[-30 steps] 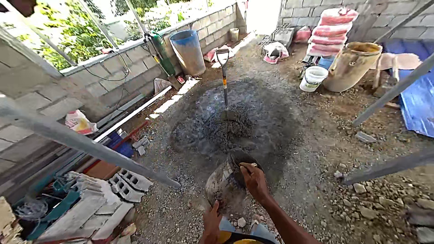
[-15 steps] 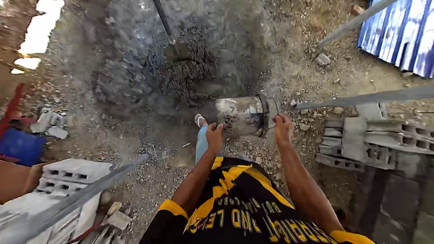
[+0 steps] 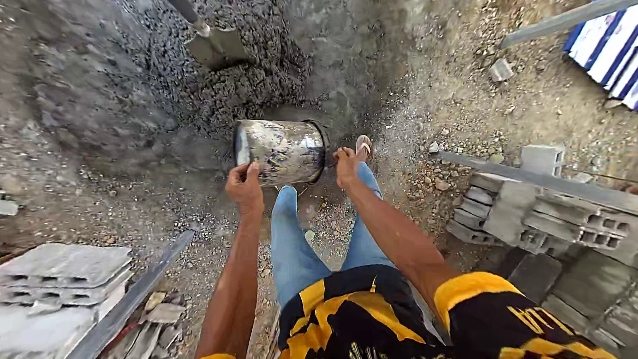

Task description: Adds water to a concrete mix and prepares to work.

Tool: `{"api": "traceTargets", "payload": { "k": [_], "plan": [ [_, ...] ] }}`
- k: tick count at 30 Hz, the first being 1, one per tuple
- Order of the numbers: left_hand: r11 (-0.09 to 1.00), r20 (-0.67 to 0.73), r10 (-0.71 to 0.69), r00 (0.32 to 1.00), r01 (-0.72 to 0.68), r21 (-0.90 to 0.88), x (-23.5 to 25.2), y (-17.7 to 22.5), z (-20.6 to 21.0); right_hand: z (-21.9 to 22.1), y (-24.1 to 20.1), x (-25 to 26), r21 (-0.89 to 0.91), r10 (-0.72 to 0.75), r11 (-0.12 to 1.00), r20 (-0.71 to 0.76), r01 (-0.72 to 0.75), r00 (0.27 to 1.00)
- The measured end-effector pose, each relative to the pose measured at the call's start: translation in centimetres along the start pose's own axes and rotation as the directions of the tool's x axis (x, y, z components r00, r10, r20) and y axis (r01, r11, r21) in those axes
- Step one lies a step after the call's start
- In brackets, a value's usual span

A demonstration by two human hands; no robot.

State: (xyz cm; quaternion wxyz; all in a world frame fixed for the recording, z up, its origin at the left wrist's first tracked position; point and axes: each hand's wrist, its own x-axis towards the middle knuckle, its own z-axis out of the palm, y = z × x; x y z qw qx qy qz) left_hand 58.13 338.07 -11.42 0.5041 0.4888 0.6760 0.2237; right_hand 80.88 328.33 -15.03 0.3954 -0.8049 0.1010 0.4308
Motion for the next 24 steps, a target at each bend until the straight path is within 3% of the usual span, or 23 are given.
{"api": "traceTargets", "payload": {
  "k": [4,9,11,13,15,17,19,22,24],
  "plan": [
    [0.996,-0.191,0.093,0.977,-0.089,0.029,3.7,0.0,2.4,6.5,-0.3,7.5,-0.003,-0.123,0.992,0.163,0.125,0.979],
    [0.931,-0.271,0.364,0.891,-0.341,0.13,1.7,0.1,7.1,7.2,0.7,12.0,0.038,-0.2,0.979,0.304,0.198,0.931],
    [0.897,-0.253,0.438,0.863,-0.401,0.187,2.3,-1.7,10.3,7.8,3.1,14.8,0.063,-0.174,0.985,0.293,0.163,0.94],
    [0.857,-0.207,0.492,0.846,-0.428,0.287,5.4,-6.3,14.4,9.7,6.6,20.1,0.006,-0.157,0.987,0.25,0.161,0.955],
    [0.82,-0.113,0.501,0.858,-0.429,0.38,10.0,-12.7,19.0,12.0,11.7,26.8,-0.099,-0.043,0.993,0.219,0.066,0.975],
    [0.791,0.073,0.43,0.9,-0.414,0.452,13.7,-16.9,22.5,13.7,16.1,32.1,-0.12,0.126,0.987,0.202,-0.103,0.971],
    [0.81,0.191,0.317,0.929,-0.37,0.455,15.7,-16.7,24.6,15.6,16.6,35.5,-0.084,0.149,0.987,0.214,-0.134,0.965],
    [0.866,0.183,0.242,0.953,-0.298,0.402,13.1,-16.3,23.4,13.8,17.5,33.9,-0.028,0.175,0.985,0.213,-0.173,0.961],
    [0.889,0.072,0.298,0.952,-0.304,0.343,13.7,-15.9,23.3,14.2,15.1,34.2,0.026,0.116,0.992,0.227,-0.125,0.967]
  ]
}}
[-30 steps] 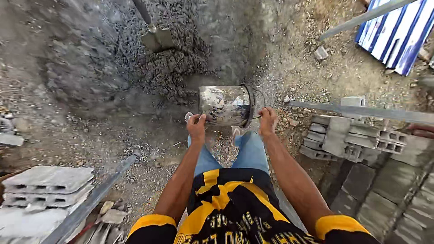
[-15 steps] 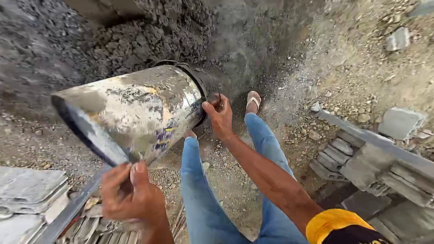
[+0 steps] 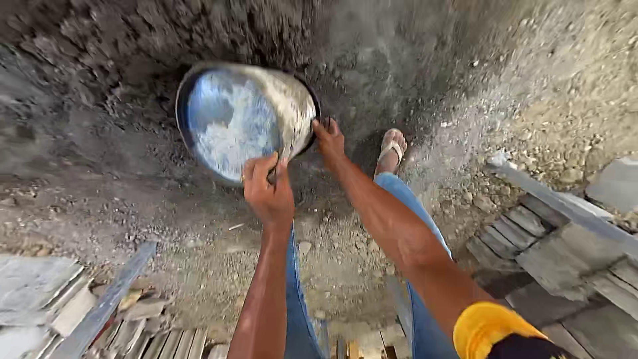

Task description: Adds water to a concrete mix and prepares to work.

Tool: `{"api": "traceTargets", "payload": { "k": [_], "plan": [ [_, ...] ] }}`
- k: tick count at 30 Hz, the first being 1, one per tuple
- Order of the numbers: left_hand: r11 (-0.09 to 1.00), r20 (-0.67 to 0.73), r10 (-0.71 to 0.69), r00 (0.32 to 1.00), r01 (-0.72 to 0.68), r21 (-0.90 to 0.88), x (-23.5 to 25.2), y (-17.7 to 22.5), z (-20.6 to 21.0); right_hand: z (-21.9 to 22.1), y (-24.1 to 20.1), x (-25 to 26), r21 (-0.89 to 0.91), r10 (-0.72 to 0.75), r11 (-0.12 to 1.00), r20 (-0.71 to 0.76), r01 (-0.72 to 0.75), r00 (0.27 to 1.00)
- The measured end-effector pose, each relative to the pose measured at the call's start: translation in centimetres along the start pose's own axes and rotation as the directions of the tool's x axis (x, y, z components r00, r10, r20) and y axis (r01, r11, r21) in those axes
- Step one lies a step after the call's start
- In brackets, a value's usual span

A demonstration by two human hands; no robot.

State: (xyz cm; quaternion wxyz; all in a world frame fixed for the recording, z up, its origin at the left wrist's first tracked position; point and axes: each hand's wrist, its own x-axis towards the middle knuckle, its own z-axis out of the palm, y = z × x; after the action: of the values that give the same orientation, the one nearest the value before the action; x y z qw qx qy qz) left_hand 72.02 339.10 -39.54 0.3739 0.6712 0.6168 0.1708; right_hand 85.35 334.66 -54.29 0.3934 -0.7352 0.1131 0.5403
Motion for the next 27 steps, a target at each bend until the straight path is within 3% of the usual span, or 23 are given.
{"api": "traceTargets", "payload": {
  "k": [4,9,12,14,16,17,19,22,24,27],
  "plan": [
    [0.996,-0.127,0.001,0.992,-0.012,-0.091,-2.5,4.9,-5.7,1.8,-2.7,-5.2,0.052,-0.05,0.998,0.096,0.045,0.994],
    [0.99,-0.206,0.141,0.968,-0.135,0.044,-3.0,11.7,-12.8,3.5,-8.8,-11.9,0.15,-0.225,0.969,0.195,0.197,0.955],
    [0.969,-0.124,0.235,0.964,-0.222,0.108,-2.0,10.0,-10.3,2.6,-6.8,-10.6,0.197,-0.241,0.957,0.134,0.213,0.961],
    [0.954,-0.005,0.26,0.965,-0.257,0.152,0.0,5.2,-4.7,1.4,-2.0,-6.5,0.221,-0.084,0.973,0.057,0.07,0.995],
    [0.938,0.204,0.233,0.951,-0.275,0.211,1.8,1.3,-0.1,0.1,2.9,-2.9,0.296,0.146,0.945,-0.009,-0.137,0.989],
    [0.928,0.29,0.213,0.933,-0.286,0.239,2.3,0.9,1.1,0.0,4.0,-1.8,0.323,0.192,0.93,-0.028,-0.173,0.981],
    [0.947,0.314,0.166,0.935,-0.24,0.213,3.0,1.5,2.3,0.0,3.6,0.6,0.345,0.17,0.926,-0.008,-0.157,0.985],
    [0.964,0.307,0.094,0.947,-0.163,0.208,-0.2,3.4,-1.1,-0.3,3.9,-3.8,0.375,0.219,0.904,0.004,-0.204,0.976],
    [0.958,0.162,0.186,0.969,-0.215,0.189,-0.1,4.4,-1.9,1.0,1.4,-3.5,0.379,0.133,0.914,0.065,-0.148,0.989],
    [0.963,0.065,0.195,0.979,-0.203,0.176,-3.0,8.7,-7.7,2.0,-1.6,-9.6,0.332,0.111,0.931,0.146,-0.154,0.983]
  ]
}}
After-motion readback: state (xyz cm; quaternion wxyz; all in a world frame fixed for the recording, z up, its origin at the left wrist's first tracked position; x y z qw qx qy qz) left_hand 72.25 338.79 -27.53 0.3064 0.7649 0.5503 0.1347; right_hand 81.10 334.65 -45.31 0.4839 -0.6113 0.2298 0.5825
